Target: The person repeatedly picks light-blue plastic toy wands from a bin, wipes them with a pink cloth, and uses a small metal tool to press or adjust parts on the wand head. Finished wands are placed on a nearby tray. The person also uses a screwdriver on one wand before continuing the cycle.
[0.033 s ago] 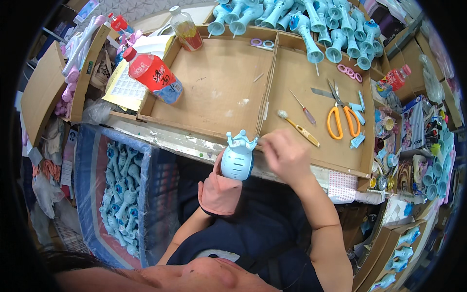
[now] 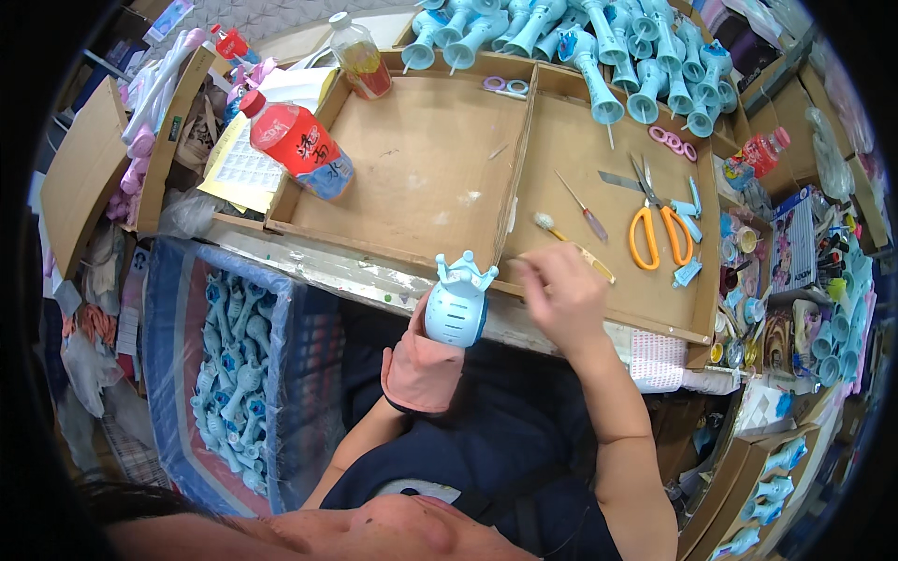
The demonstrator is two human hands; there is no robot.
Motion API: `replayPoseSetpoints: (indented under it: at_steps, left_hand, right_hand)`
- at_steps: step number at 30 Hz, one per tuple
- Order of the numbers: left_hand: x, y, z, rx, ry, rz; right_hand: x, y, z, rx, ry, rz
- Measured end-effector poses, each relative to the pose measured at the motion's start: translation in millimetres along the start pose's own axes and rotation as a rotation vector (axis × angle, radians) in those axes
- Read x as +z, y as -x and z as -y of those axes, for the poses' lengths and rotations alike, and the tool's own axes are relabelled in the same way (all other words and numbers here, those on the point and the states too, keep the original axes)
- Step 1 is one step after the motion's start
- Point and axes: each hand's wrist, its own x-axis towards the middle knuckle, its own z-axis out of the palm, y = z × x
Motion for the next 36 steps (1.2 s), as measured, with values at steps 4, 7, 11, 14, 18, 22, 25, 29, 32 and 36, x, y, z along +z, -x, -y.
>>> replayPoseSetpoints:
  at_steps: [4, 7, 11, 14, 18, 22, 25, 29, 32, 36]
  left_hand:
    - [-18.7, 15.8, -4.9, 0.351, -0.776, -0.1]
    - [-38.8, 22.6, -0.4, 0.743, -1.091, -0.256]
    - [-59.3, 24.4, 16.6, 0.647, -1.293, -0.215]
    - [-68.0, 27.2, 25.5, 0.713, -1.399, -0.271]
    - [-65.9, 24.6, 26.8, 0.667, -1.293, -0.195]
    - [-45.9, 19.3, 11.4, 0.881, -1.2, -0.186]
    - [-27.6, 30.8, -13.3, 1.071, -1.365, -0.369]
    - [-27.6, 42.2, -51.8, 0.091, 0.217, -0.142]
    - [-43.6, 23.8, -67.2, -0.081, 0.766, -0.033]
    - [-54.8, 9.9, -70.9, -0.044, 1.137, 0.132]
  right_hand:
    - [-15.7, 27.1, -14.1, -0.108, -0.005, -0.036]
    - [-22.2, 52.5, -29.0, -0.291, 0.28, 0.091]
    - [-17.4, 83.0, -44.8, -0.292, 0.495, 0.049]
    - [-13.3, 90.4, -46.1, -0.239, 0.568, 0.104]
    - [-8.0, 82.4, -18.2, -0.156, 0.358, 0.044]
    - [12.9, 63.9, 34.8, -0.083, -0.407, 0.123]
    - [26.8, 43.1, 58.1, -0.314, -0.181, 0.241]
    - [44.6, 32.1, 63.9, 0.084, -0.613, 0.144]
    - [46.9, 52.7, 63.6, -0.049, -0.6, 0.349]
    - [50.2, 92.9, 68.2, 0.073, -0.612, 0.563]
